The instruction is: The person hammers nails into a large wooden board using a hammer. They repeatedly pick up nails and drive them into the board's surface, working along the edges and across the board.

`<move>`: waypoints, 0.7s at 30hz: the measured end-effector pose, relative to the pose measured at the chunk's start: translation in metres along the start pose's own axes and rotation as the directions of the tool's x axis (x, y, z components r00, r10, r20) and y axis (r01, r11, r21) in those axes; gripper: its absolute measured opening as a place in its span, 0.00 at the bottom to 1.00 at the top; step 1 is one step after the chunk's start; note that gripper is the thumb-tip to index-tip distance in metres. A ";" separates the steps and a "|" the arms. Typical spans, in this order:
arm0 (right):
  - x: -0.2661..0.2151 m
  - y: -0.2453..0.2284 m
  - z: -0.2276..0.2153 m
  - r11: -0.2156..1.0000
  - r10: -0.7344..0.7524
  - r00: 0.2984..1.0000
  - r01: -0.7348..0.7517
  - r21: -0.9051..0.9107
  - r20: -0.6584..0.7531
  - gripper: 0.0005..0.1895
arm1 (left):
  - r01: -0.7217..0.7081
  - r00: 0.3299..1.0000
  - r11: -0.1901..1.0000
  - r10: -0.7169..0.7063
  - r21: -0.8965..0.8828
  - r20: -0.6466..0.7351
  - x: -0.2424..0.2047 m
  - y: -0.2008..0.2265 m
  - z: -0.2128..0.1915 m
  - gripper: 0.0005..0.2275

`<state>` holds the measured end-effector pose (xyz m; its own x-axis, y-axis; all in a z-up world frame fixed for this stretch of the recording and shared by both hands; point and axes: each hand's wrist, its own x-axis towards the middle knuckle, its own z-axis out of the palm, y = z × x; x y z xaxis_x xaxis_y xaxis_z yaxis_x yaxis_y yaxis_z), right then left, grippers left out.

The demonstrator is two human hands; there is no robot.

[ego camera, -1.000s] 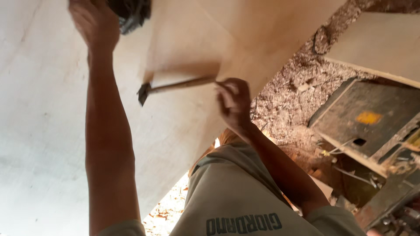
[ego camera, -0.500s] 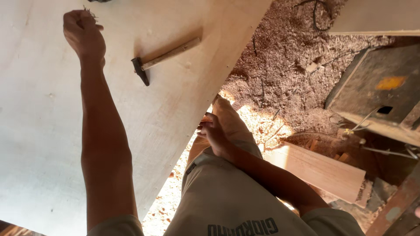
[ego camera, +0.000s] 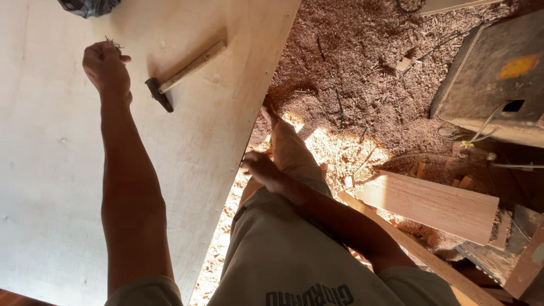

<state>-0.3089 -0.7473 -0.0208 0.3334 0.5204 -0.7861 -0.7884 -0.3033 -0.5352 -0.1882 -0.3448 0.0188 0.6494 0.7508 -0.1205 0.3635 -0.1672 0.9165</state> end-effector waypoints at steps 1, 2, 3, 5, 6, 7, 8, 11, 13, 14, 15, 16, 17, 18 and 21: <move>0.007 -0.013 -0.011 0.999 -0.032 0.998 0.031 -0.016 -0.049 0.20 | 0.001 1.000 1.000 -0.001 -0.010 -0.004 0.000 0.000 0.001 0.05; 0.014 -0.027 -0.021 0.998 -0.026 0.997 0.022 -0.061 -0.077 0.19 | 0.002 1.000 1.000 -0.002 -0.020 -0.007 0.000 0.000 0.001 0.05; 0.020 -0.040 -0.031 0.995 -0.020 0.994 0.009 -0.104 -0.106 0.18 | 0.007 1.000 1.000 -0.007 -0.012 -0.008 -0.001 0.000 -0.001 0.05; 0.029 -0.061 -0.053 0.990 -0.100 0.983 0.082 -0.113 -0.156 0.16 | 0.018 1.000 1.000 -0.018 0.004 -0.011 -0.002 -0.005 -0.002 0.05; 0.034 -0.070 -0.061 0.984 -0.166 0.970 0.151 -0.091 -0.179 0.15 | 0.013 1.000 1.000 -0.013 0.001 -0.017 -0.001 -0.009 -0.001 0.05; 0.040 -0.078 -0.068 0.961 -0.276 0.942 0.273 -0.043 -0.193 0.14 | 0.007 1.000 1.000 -0.007 -0.003 -0.028 0.000 -0.014 -0.001 0.05; 0.045 -0.084 -0.075 0.923 -0.376 0.902 0.385 0.004 -0.211 0.13 | 0.001 0.999 1.000 -0.001 -0.008 -0.039 0.002 -0.019 -0.001 0.05; 0.054 -0.099 -0.087 0.802 -0.482 0.848 0.529 0.279 -0.221 0.15 | -0.058 0.997 0.994 0.054 -0.096 -0.049 0.009 -0.032 -0.009 0.04; 0.047 -0.102 -0.089 0.783 -0.521 0.796 0.590 0.199 -0.309 0.18 | -0.026 0.997 0.996 0.020 -0.090 -0.070 0.011 -0.040 -0.011 0.05; 0.042 -0.107 -0.091 0.691 -0.702 0.603 0.705 -0.157 -0.380 0.19 | -0.008 0.996 0.997 0.001 -0.072 -0.093 0.012 -0.042 -0.010 0.04; 0.036 -0.111 -0.089 0.507 -0.860 0.372 0.704 -0.497 -0.351 0.20 | -0.011 0.998 0.996 0.005 -0.093 -0.058 0.010 -0.043 -0.010 0.04; 0.032 -0.117 -0.083 0.522 -0.853 0.402 0.688 -0.504 -0.334 0.19 | -0.014 1.000 0.993 0.011 -0.115 -0.022 0.011 -0.041 -0.012 0.05; 0.026 -0.122 -0.078 0.538 -0.843 0.433 0.668 -0.514 -0.319 0.19 | -0.016 1.000 0.992 0.013 -0.123 -0.020 0.013 -0.039 -0.013 0.07; 0.022 -0.131 -0.071 0.552 -0.832 0.463 0.648 -0.525 -0.304 0.18 | -0.018 1.000 0.991 0.016 -0.132 -0.017 0.015 -0.035 -0.012 0.08; 0.021 -0.166 -0.044 0.399 -0.903 0.404 0.653 -0.644 -0.150 0.14 | -0.010 1.000 0.981 0.013 -0.195 0.015 0.019 -0.021 -0.003 0.08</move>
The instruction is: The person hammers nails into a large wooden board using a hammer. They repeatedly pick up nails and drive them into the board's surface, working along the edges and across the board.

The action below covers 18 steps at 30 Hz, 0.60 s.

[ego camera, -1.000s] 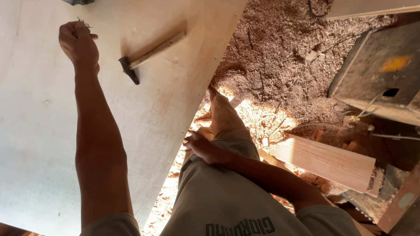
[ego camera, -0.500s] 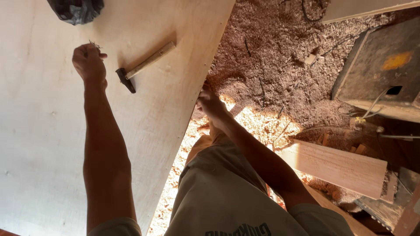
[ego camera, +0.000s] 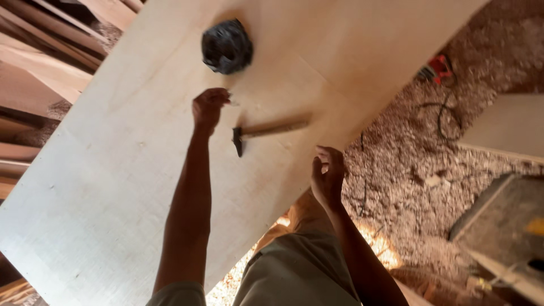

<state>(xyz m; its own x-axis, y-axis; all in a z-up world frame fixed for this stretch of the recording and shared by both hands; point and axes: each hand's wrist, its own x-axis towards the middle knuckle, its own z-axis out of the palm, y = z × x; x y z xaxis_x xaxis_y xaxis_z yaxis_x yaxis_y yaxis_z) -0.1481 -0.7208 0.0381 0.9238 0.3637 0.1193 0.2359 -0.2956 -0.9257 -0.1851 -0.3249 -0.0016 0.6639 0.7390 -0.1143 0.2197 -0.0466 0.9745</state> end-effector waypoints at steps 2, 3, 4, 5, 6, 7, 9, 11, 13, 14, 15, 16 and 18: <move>0.022 -0.019 0.015 0.985 -0.153 0.985 0.159 -0.074 0.073 0.14 | -0.012 1.000 0.997 0.012 0.078 0.001 0.005 0.008 0.006 0.07; 0.034 -0.027 0.022 0.965 -0.227 0.967 0.239 -0.107 0.114 0.14 | -0.038 0.999 0.986 0.039 0.161 -0.005 0.008 0.012 0.008 0.06; 0.046 -0.033 0.030 0.936 -0.292 0.943 0.317 -0.152 0.162 0.15 | -0.054 0.998 0.968 0.059 0.243 -0.016 0.010 0.013 0.007 0.06; 0.058 -0.039 0.037 0.899 -0.355 0.911 0.394 -0.191 0.210 0.16 | -0.088 0.996 0.962 0.093 0.260 -0.004 0.015 0.015 0.007 0.05; 0.069 -0.043 0.046 0.854 -0.414 0.872 0.471 -0.219 0.263 0.16 | -0.120 0.992 0.953 0.124 0.280 0.003 0.019 0.016 0.004 0.04; 0.077 -0.046 0.051 0.817 -0.418 0.830 0.521 -0.246 0.370 0.18 | -0.150 0.988 0.942 0.154 0.301 0.011 0.022 0.016 0.002 0.04; 0.092 -0.051 0.061 0.725 -0.413 0.719 0.631 -0.276 0.559 0.21 | -0.098 0.995 0.951 0.097 0.293 0.017 0.029 0.017 -0.001 0.04; 0.107 -0.052 0.074 0.663 -0.425 0.605 0.714 -0.223 0.673 0.23 | -0.106 0.994 0.969 0.103 0.222 0.026 0.032 0.013 -0.006 0.05; 0.116 -0.051 0.085 0.620 -0.431 0.505 0.768 -0.161 0.748 0.24 | -0.123 0.992 0.990 0.123 0.071 0.011 0.025 0.008 -0.013 0.05; 0.123 -0.049 0.092 0.605 -0.438 0.462 0.786 -0.128 0.771 0.24 | -0.106 0.994 0.994 0.106 -0.015 -0.011 0.022 0.006 -0.017 0.05; 0.128 -0.048 0.099 0.590 -0.444 0.419 0.802 -0.094 0.792 0.24 | -0.094 0.995 0.990 0.091 -0.102 -0.032 0.018 0.004 -0.023 0.05; 0.135 -0.046 0.107 0.596 -0.398 0.372 0.800 -0.072 0.839 0.23 | -0.008 0.999 0.996 0.003 -0.085 -0.055 0.012 0.003 -0.029 0.06; 0.149 -0.045 0.116 0.607 -0.296 0.276 0.793 -0.042 0.915 0.21 | 0.168 0.980 0.983 -0.174 -0.069 -0.093 0.001 0.006 -0.039 0.07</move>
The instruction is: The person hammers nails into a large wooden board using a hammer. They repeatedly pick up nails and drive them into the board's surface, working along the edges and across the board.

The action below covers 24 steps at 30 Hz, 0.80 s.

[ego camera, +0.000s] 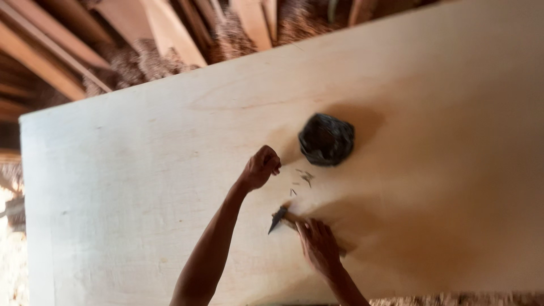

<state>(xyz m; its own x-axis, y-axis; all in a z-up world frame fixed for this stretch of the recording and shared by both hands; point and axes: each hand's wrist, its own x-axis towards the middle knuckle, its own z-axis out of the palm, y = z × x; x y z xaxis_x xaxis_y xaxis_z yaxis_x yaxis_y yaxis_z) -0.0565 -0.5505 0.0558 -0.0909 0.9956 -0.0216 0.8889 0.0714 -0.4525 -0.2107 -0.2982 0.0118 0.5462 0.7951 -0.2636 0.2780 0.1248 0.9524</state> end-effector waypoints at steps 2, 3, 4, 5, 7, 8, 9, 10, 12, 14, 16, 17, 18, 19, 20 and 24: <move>0.010 0.007 -0.005 1.000 -0.002 0.988 0.000 0.014 0.157 0.20 | 0.060 0.991 0.996 -0.051 0.072 -0.120 -0.008 0.004 -0.014 0.07; 0.015 0.010 -0.006 1.000 0.002 0.972 -0.006 0.016 0.233 0.19 | 0.096 0.981 0.990 -0.077 0.104 -0.176 -0.010 0.006 -0.022 0.08; 0.018 0.013 -0.005 0.998 0.004 0.966 -0.020 0.060 0.257 0.19 | 0.117 0.965 0.991 -0.098 0.061 -0.245 -0.010 0.007 -0.030 0.08; 0.021 0.016 -0.004 0.994 0.005 0.960 -0.036 0.103 0.282 0.18 | 0.134 0.942 0.991 -0.122 0.016 -0.311 -0.010 0.008 -0.039 0.08; 0.026 0.024 0.003 0.985 0.008 0.950 -0.061 0.162 0.312 0.18 | 0.135 0.900 0.990 -0.133 -0.025 -0.415 -0.006 0.010 -0.058 0.08; 0.026 0.030 0.009 0.981 0.010 0.949 -0.071 0.181 0.316 0.18 | 0.125 0.883 0.992 -0.120 -0.018 -0.453 -0.002 0.010 -0.069 0.09; 0.025 0.037 0.018 0.977 0.013 0.947 -0.081 0.200 0.320 0.18 | 0.116 0.865 0.993 -0.106 -0.010 -0.491 0.002 0.010 -0.081 0.09; 0.025 0.046 0.029 0.975 0.024 0.933 -0.101 0.198 0.360 0.20 | 0.107 0.841 0.994 -0.095 -0.008 -0.532 0.008 0.010 -0.095 0.09; 0.023 0.065 0.054 0.972 0.049 0.898 -0.144 0.188 0.436 0.23 | 0.091 0.789 0.996 -0.074 -0.004 -0.610 0.023 0.010 -0.127 0.09; 0.023 0.083 0.080 0.971 -0.020 0.927 -0.071 0.227 0.375 0.25 | 0.063 0.738 0.998 -0.029 0.027 -0.674 0.041 0.006 -0.160 0.11; 0.028 0.094 0.104 0.960 0.019 0.909 -0.132 0.247 0.416 0.25 | 0.054 0.679 0.995 0.023 0.081 -0.734 0.062 -0.003 -0.193 0.11; 0.031 0.095 0.113 0.944 0.079 0.885 -0.214 0.249 0.459 0.25 | 0.060 0.645 0.991 0.052 0.118 -0.763 0.073 -0.009 -0.209 0.09; 0.035 0.093 0.122 0.927 0.137 0.858 -0.288 0.241 0.496 0.25 | 0.067 0.612 0.986 0.082 0.154 -0.786 0.087 -0.016 -0.223 0.08; 0.044 0.091 0.128 0.909 0.182 0.835 -0.345 0.236 0.519 0.25 | 0.059 0.569 0.971 0.157 0.231 -0.807 0.100 -0.023 -0.237 0.07; 0.051 0.087 0.131 0.889 0.223 0.814 -0.396 0.231 0.537 0.25 | 0.059 0.525 0.951 0.229 0.304 -0.820 0.112 -0.031 -0.250 0.07; 0.083 0.063 0.131 0.836 0.320 0.774 -0.502 0.222 0.547 0.25 | 0.036 0.412 0.867 0.441 0.498 -0.798 0.152 -0.060 -0.291 0.06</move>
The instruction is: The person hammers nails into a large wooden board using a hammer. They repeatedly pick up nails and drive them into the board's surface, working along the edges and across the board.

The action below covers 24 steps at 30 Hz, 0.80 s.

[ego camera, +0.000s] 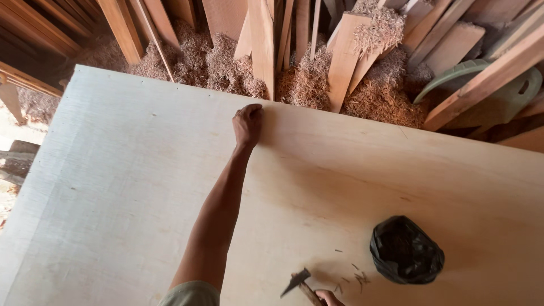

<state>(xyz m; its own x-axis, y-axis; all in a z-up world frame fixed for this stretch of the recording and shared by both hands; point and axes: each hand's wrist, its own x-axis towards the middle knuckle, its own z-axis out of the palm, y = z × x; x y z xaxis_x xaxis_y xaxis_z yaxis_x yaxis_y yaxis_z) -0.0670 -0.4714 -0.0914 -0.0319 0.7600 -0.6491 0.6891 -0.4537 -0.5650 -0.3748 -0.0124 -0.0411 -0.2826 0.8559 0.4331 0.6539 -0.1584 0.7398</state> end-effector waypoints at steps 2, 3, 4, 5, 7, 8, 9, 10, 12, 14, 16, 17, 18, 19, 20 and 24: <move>0.005 -0.022 -0.007 1.000 0.017 0.999 -0.016 0.023 -0.043 0.26 | -0.033 0.999 0.999 0.033 -0.006 -0.025 0.010 -0.014 0.011 0.06; 0.005 -0.033 -0.012 0.999 0.020 0.997 -0.017 0.041 -0.080 0.26 | -0.050 0.998 0.999 0.050 -0.007 -0.037 0.014 -0.020 0.014 0.06; 0.004 -0.045 -0.018 0.998 0.017 0.992 -0.010 0.062 -0.125 0.26 | -0.029 0.999 1.000 0.029 0.001 -0.045 0.015 -0.025 0.014 0.06; 0.003 -0.059 -0.024 0.996 0.015 0.986 -0.001 0.084 -0.167 0.26 | -0.008 0.999 1.000 0.008 0.008 -0.053 0.016 -0.029 0.014 0.06; 0.005 -0.090 -0.040 0.987 -0.052 0.962 0.089 0.131 -0.268 0.26 | 0.034 0.997 0.999 -0.032 0.025 -0.064 0.022 -0.036 0.010 0.07; 0.005 -0.106 -0.050 0.977 -0.100 0.942 0.153 0.145 -0.320 0.26 | 0.053 0.997 0.998 -0.051 0.032 -0.063 0.025 -0.039 0.007 0.07; 0.007 -0.124 -0.059 0.961 -0.160 0.913 0.231 0.153 -0.374 0.27 | 0.072 0.996 0.997 -0.070 0.038 -0.062 0.029 -0.041 0.004 0.07; 0.009 -0.140 -0.070 0.945 -0.176 0.915 0.260 0.196 -0.363 0.25 | 0.065 0.996 0.997 -0.062 0.038 -0.063 0.030 -0.044 0.000 0.07; 0.015 -0.173 -0.090 0.907 -0.208 0.917 0.311 0.285 -0.340 0.22 | 0.050 0.997 0.998 -0.047 0.041 -0.065 0.032 -0.048 -0.012 0.06; 0.022 -0.207 -0.103 0.938 -0.130 0.929 0.229 0.261 -0.347 0.22 | 0.022 0.998 0.999 -0.021 0.025 -0.059 0.034 -0.048 -0.020 0.06; 0.027 -0.236 -0.115 0.917 -0.144 0.929 0.255 0.307 -0.341 0.22 | 0.000 0.998 1.000 0.001 0.017 -0.059 0.037 -0.047 -0.025 0.06; 0.029 -0.248 -0.120 0.877 -0.196 0.923 0.316 0.363 -0.331 0.22 | -0.005 0.998 1.000 0.006 0.017 -0.060 0.038 -0.045 -0.025 0.06; 0.033 -0.259 -0.123 0.829 -0.246 0.914 0.371 0.417 -0.324 0.22 | -0.009 0.998 1.000 0.010 0.018 -0.061 0.037 -0.044 -0.025 0.06; 0.043 -0.271 -0.124 0.856 -0.259 0.890 0.392 0.337 -0.376 0.21 | -0.006 0.997 1.000 0.008 0.020 -0.071 0.036 -0.042 -0.025 0.06; 0.054 -0.282 -0.124 0.879 -0.275 0.862 0.405 0.252 -0.425 0.21 | -0.002 0.997 1.000 0.004 0.021 -0.082 0.034 -0.041 -0.026 0.06; 0.083 -0.312 -0.120 0.840 -0.388 0.776 0.520 0.157 -0.497 0.17 | -0.029 0.996 0.999 0.031 0.016 -0.083 0.035 -0.035 -0.030 0.06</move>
<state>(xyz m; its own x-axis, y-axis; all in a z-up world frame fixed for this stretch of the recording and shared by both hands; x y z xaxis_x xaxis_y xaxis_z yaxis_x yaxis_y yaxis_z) -0.1977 -0.2111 0.0922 0.0679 0.9972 -0.0312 0.4487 -0.0585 -0.8918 -0.4285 0.0080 -0.0365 -0.3195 0.8071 0.4965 0.6731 -0.1755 0.7184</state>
